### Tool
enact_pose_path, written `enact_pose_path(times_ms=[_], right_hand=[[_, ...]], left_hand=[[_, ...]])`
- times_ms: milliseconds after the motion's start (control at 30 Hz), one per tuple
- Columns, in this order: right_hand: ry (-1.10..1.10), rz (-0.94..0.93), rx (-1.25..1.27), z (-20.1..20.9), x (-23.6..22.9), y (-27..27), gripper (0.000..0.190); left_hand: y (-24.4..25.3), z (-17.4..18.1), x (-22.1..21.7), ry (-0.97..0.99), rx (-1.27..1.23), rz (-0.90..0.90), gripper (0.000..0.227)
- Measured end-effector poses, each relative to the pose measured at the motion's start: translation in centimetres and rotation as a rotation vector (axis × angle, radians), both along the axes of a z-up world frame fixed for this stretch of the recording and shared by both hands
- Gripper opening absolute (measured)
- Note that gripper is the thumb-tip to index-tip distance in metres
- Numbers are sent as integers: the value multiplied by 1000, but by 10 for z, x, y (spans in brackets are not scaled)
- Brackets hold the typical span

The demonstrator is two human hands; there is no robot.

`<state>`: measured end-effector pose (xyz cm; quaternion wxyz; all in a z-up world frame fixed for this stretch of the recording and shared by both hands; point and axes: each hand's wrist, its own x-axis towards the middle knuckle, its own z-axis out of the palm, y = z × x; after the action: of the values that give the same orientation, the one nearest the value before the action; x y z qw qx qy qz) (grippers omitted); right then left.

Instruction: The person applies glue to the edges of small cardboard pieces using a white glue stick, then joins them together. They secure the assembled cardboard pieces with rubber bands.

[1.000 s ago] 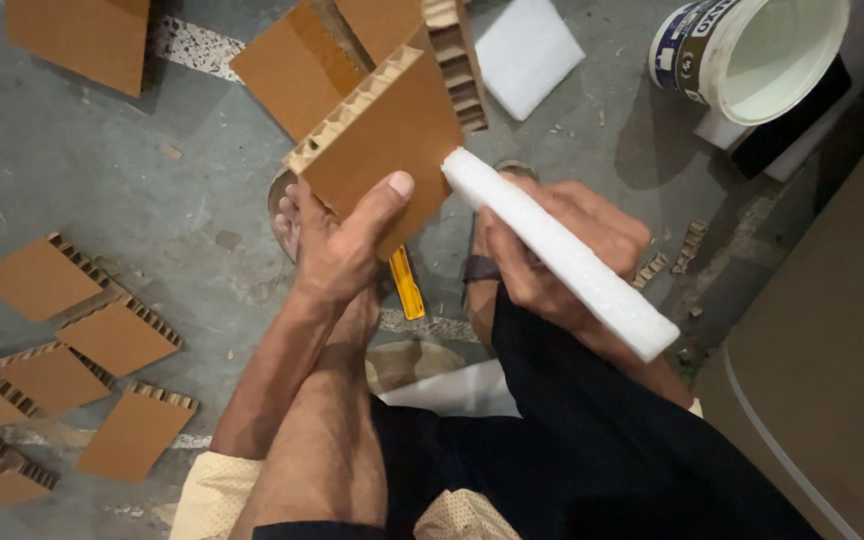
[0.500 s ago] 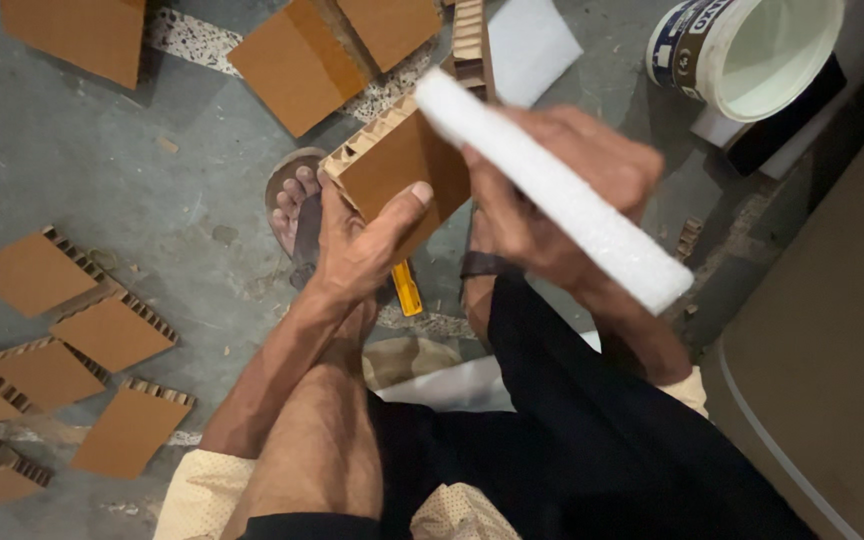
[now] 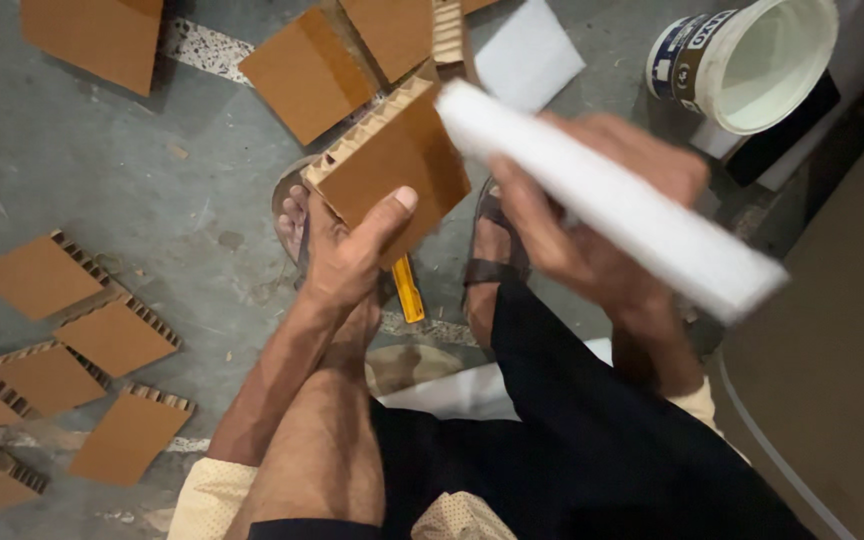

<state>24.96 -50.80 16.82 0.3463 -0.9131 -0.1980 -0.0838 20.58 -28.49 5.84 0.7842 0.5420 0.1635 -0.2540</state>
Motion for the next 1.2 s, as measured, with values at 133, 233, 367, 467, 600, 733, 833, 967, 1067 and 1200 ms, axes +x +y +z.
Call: enact_pose_path(times_ms=[133, 233, 367, 467, 600, 733, 833, 967, 1067, 1200], right_hand=[[73, 18, -32, -16, 1, 3, 13], [210, 12, -70, -13, -19, 6, 13], [150, 107, -193, -8, -39, 12, 17], [286, -28, 18, -10, -46, 13, 15], [207, 22, -95, -17, -48, 12, 12], [313, -97, -70, -25, -57, 9, 16], [368, -212, -95, -36, -65, 1, 20], [402, -391, -66, -56, -86, -29, 34], [339, -495, -365, -72, -105, -76, 37], [117, -521, -397, -98, -120, -145, 45]], left_hand=[[3, 5, 4, -28, 35, -12, 44], [9, 8, 9, -19, 18, 34, 41], [18, 19, 22, 60, -99, 131, 36], [36, 27, 43, 2, -141, 278, 40], [90, 18, 82, -695, 680, 225, 39], [143, -18, 90, -351, 10, 691, 62], [181, -46, 30, -289, 669, 632, 78], [235, -62, -75, -111, 1671, 67, 101], [264, -72, -132, 129, 1628, 8, 102], [284, -89, -169, 145, 1587, -3, 106]])
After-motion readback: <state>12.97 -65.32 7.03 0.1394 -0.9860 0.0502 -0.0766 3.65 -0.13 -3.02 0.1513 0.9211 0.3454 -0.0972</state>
